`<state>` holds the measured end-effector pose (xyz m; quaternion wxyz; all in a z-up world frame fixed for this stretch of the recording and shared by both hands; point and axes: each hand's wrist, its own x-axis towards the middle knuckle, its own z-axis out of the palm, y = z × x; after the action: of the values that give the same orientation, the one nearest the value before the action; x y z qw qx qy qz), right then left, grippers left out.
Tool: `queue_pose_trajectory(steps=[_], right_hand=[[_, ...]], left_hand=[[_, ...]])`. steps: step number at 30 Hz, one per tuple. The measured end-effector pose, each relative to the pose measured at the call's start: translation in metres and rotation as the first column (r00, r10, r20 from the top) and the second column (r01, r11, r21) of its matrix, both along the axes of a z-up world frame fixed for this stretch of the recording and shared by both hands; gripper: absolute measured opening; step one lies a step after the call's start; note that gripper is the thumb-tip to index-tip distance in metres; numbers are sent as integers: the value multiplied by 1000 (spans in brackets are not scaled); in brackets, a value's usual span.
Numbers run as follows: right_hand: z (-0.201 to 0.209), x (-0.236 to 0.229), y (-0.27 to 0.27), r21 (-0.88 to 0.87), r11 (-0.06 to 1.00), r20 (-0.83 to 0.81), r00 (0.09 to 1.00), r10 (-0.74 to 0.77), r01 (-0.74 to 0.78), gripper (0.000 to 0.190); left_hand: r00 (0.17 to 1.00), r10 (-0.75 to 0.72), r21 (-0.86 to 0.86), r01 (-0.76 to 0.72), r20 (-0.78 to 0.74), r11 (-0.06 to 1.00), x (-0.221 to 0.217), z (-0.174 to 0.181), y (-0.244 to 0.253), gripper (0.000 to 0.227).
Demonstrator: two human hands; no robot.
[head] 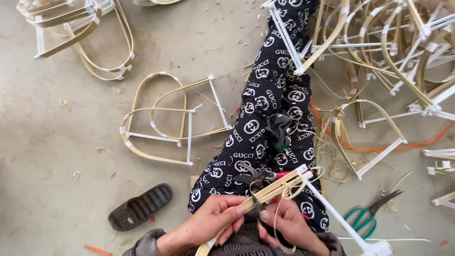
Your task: The person sits on the floor and assembles U-shaped bamboo frames by inserting white plastic connectors into the ends of the bamboo pieces. They use pliers to secure the connections and repeatedly handle multiple frames, placing finished units aside.
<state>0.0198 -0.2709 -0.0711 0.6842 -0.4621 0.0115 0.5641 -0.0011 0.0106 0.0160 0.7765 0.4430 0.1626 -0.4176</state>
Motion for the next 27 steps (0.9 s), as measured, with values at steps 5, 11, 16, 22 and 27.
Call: queue_pose_trajectory(steps=[5, 11, 16, 22, 27], right_hand=[[16, -2, 18, 4, 999, -56, 998, -41, 41, 22], [14, -3, 13, 26, 999, -73, 997, -34, 36, 24], [31, -1, 18, -51, 984, -133, 975, -176, 171, 30], [27, 4, 21, 152, 951, -179, 953, -243, 271, 33], [39, 10, 28, 74, 967, -128, 964, -232, 242, 32]], left_hand=[[998, -13, 1, 13, -57, 1000, -15, 4, 10, 36], [996, -18, -21, 16, -83, 1000, -39, 6, 27, 39], [983, -3, 44, 11, -183, 999, -57, 7, 37, 41], [967, 37, 69, -20, -251, 997, -82, -2, 51, 42], [970, 31, 84, -11, -242, 996, -65, 2, 51, 40]])
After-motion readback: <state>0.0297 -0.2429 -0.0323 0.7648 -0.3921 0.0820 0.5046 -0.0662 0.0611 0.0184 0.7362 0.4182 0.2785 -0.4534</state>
